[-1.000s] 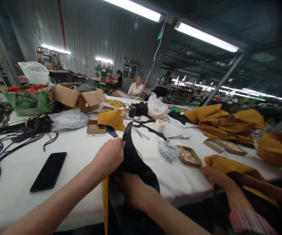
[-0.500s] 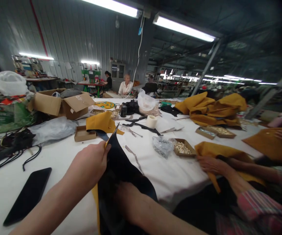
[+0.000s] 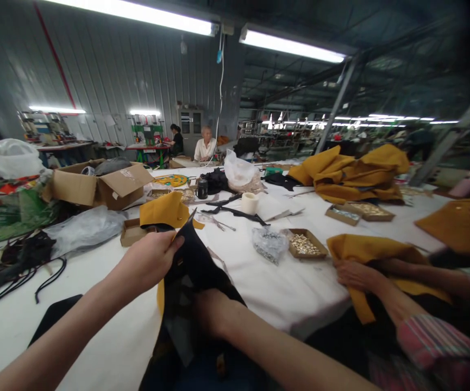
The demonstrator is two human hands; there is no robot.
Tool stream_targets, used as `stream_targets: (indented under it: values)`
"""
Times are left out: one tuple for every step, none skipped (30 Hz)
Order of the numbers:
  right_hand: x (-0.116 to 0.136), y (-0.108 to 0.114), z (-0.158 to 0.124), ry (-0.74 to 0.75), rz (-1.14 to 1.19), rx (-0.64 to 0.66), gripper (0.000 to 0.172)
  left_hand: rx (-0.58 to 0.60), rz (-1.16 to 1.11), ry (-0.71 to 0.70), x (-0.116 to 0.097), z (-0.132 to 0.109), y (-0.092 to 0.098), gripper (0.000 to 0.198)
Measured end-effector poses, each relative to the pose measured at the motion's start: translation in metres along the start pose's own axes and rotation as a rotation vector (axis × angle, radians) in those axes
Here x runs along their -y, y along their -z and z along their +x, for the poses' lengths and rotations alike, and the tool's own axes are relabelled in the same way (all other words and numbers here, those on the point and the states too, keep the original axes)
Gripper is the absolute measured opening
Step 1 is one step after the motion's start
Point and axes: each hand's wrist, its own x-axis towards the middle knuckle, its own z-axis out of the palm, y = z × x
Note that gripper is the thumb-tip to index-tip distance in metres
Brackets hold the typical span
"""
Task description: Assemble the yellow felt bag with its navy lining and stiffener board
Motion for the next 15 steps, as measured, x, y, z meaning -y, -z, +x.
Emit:
stream_targets:
  values:
    - [0.001, 0.004, -0.004, -0.002, 0.000, 0.059, 0.037, 0.002, -0.007, 0.008, 0.002, 0.003, -0.001, 0.045]
    - [0.004, 0.007, -0.007, -0.013, 0.002, 0.114, 0.041, 0.004, -0.032, 0.027, 0.005, 0.005, -0.002, 0.047]
    - [0.006, 0.009, -0.010, -0.036, 0.004, 0.147, 0.045, 0.011, -0.073, 0.053, 0.007, 0.006, -0.002, 0.050]
    - [0.009, 0.010, -0.012, -0.063, 0.001, 0.150, 0.047, 0.027, -0.123, 0.081, 0.009, 0.007, -0.002, 0.052]
    - [0.011, 0.010, -0.013, -0.076, -0.008, 0.137, 0.047, 0.049, -0.176, 0.110, 0.011, 0.008, -0.001, 0.053]
    - [0.012, 0.011, -0.014, -0.072, -0.020, 0.122, 0.048, 0.072, -0.229, 0.135, 0.014, 0.009, 0.000, 0.053]
    - [0.012, 0.011, -0.014, -0.057, -0.030, 0.112, 0.048, 0.092, -0.277, 0.158, 0.017, 0.009, 0.002, 0.053]
    - [0.010, 0.011, -0.015, -0.038, -0.038, 0.110, 0.050, 0.106, -0.310, 0.179, 0.019, 0.009, 0.004, 0.052]
    - [0.009, 0.013, -0.015, -0.016, -0.044, 0.121, 0.053, 0.113, -0.329, 0.194, 0.022, 0.009, 0.005, 0.053]
    - [0.007, 0.015, -0.015, 0.001, -0.048, 0.148, 0.057, 0.120, -0.335, 0.203, 0.025, 0.009, 0.007, 0.055]
    - [0.006, 0.017, -0.015, 0.008, -0.053, 0.174, 0.059, 0.123, -0.330, 0.203, 0.027, 0.008, 0.008, 0.058]
    - [0.005, 0.020, -0.015, 0.008, -0.060, 0.199, 0.058, 0.126, -0.314, 0.194, 0.029, 0.008, 0.009, 0.060]
    - [0.006, 0.023, -0.015, 0.004, -0.069, 0.210, 0.056, 0.126, -0.285, 0.179, 0.031, 0.008, 0.009, 0.062]
    - [0.008, 0.027, -0.015, 0.000, -0.076, 0.214, 0.054, 0.127, -0.254, 0.160, 0.031, 0.007, 0.010, 0.063]
    - [0.010, 0.029, -0.014, -0.006, -0.081, 0.212, 0.051, 0.125, -0.227, 0.141, 0.032, 0.007, 0.010, 0.063]
